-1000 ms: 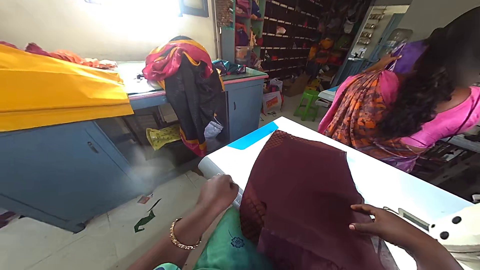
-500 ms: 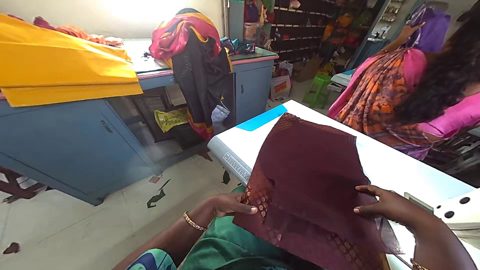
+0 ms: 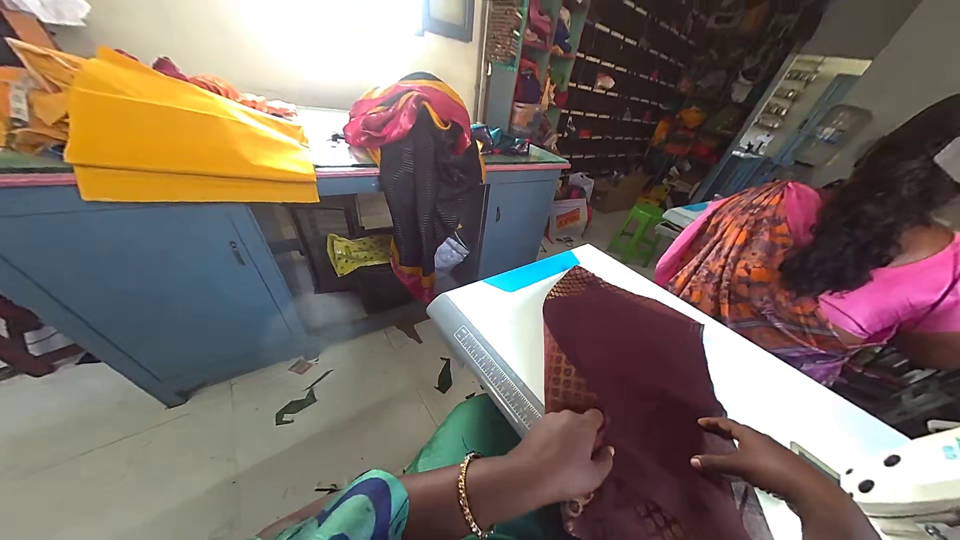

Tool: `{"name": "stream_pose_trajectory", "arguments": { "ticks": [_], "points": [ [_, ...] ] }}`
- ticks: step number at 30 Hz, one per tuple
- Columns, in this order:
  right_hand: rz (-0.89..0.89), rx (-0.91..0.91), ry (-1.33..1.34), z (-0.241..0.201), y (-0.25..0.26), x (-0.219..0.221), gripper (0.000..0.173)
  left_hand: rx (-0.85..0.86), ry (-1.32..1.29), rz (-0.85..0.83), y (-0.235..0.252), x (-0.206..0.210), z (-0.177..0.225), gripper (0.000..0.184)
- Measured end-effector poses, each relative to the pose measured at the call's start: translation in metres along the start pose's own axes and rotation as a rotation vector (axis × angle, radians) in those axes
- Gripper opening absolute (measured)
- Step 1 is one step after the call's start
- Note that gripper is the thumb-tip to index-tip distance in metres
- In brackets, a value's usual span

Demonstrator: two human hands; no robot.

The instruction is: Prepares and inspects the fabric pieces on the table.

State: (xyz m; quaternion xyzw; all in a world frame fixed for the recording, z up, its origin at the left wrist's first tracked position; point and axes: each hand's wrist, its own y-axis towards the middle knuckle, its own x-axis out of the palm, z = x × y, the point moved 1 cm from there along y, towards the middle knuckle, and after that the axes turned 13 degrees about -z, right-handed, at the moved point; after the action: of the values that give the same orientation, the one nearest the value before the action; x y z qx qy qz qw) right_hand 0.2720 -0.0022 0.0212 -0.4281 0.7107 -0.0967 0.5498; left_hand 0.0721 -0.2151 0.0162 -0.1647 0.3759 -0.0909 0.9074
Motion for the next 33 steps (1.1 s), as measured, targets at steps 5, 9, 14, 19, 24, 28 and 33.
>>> {"name": "stream_pose_trajectory", "arguments": {
  "ticks": [5,9,14,19,24,28,33],
  "points": [
    [-0.003,0.012,-0.002,0.002,0.004,0.001,0.079,-0.012,0.108,-0.076,0.004,0.010,0.013,0.035],
    [-0.006,0.015,-0.013,0.003,0.003,0.002,0.079,-0.007,0.121,-0.084,0.001,0.010,0.013,0.035],
    [-0.004,-0.003,0.003,0.004,-0.004,0.001,0.076,-0.295,0.179,-0.004,-0.034,-0.010,0.025,0.037],
    [0.012,-0.045,0.053,0.002,-0.013,0.004,0.055,-0.444,0.314,0.308,-0.064,-0.030,-0.001,0.051],
    [0.045,-0.058,0.097,0.001,-0.019,0.004,0.050,-0.108,0.525,0.144,-0.050,-0.023,-0.023,0.062],
    [0.033,-0.053,0.165,0.000,-0.018,0.001,0.055,0.088,0.605,0.092,-0.026,-0.005,-0.049,0.073],
    [0.005,-0.094,0.197,0.002,-0.017,0.000,0.068,0.186,0.592,0.155,-0.013,-0.009,-0.069,0.078]
  ]
}}
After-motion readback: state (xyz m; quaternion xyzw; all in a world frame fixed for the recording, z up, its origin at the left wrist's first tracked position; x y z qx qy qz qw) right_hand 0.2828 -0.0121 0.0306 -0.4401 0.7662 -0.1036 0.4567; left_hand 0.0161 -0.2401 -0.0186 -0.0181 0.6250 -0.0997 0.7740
